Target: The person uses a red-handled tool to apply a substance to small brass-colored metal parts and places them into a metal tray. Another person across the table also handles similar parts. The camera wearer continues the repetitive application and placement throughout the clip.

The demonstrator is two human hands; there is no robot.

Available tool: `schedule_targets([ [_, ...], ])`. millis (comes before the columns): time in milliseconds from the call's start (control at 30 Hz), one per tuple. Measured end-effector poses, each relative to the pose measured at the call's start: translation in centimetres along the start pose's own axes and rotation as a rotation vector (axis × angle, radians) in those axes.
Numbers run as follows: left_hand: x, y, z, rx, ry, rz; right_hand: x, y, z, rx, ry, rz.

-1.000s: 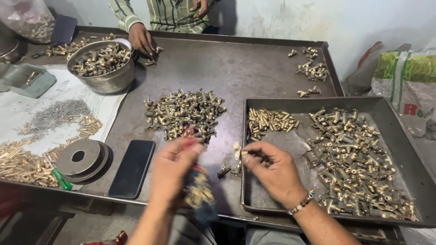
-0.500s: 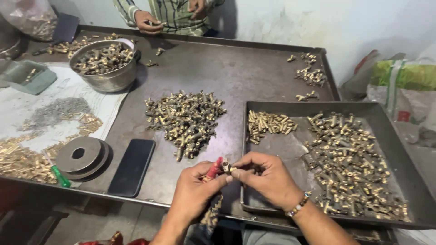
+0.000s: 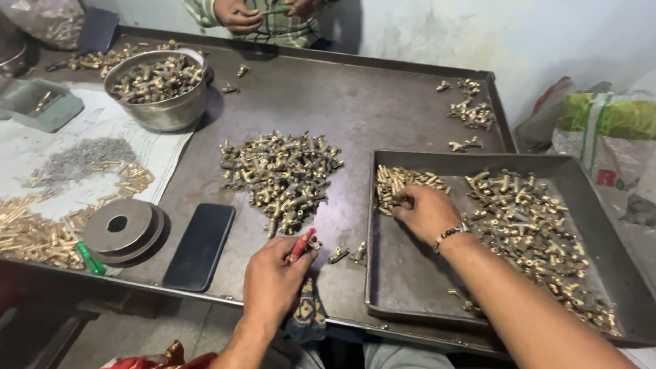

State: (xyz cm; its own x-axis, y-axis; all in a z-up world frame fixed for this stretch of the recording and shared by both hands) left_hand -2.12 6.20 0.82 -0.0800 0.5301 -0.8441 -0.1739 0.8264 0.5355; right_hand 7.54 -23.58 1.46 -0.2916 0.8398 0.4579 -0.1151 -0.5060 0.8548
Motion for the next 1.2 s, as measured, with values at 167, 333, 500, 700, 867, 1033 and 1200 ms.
schedule_targets([
  [167,-0.3,0.4,0.3,0.102,-0.048,0.120,-1.7,-2.3,0.6,0.058,-0.065,-0.081],
  [333,0.3,-0.3,1.1,0.351,-0.045,0.200,-5.0,-3.4,0.6,0.014,-0.127,0.135],
  [500,3.4,2.0,3.6,0.206,0.362,-0.619,-5.3,-3.1,0.3,0.058,-0.148,0.127],
  [700,0.4,3.7,3.2,0.042,0.105,-0.467,-4.1,-2.9,0.0,0.040,-0.088,0.068],
  [867,-1.9,2.9,1.0,0.324,0.033,0.243,-4.5,-2.5,-0.7,0.104,-0.027,0.049],
  [1033,-0.6,3.1,0.2,0.542,0.050,0.514,-3.5,-1.7,-1.2,0.213,-0.108,0.042],
  [1200,0.6,2.2,0.7,0.557,0.115,0.470,-4.3,-1.7,-1.4,0.232,-0.037,0.016],
])
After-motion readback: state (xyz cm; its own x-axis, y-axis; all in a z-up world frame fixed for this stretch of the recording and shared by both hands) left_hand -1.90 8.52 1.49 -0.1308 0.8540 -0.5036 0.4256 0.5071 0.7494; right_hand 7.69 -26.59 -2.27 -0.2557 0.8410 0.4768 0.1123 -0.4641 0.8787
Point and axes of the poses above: each hand's wrist, its own z-axis towards the middle knuckle, its own y-axis out of the back of the hand, x = y × z, the point moved 5 cm from there along z, towards the middle knuckle, and after that the axes turned 12 degrees about y, right-handed, at the moved point
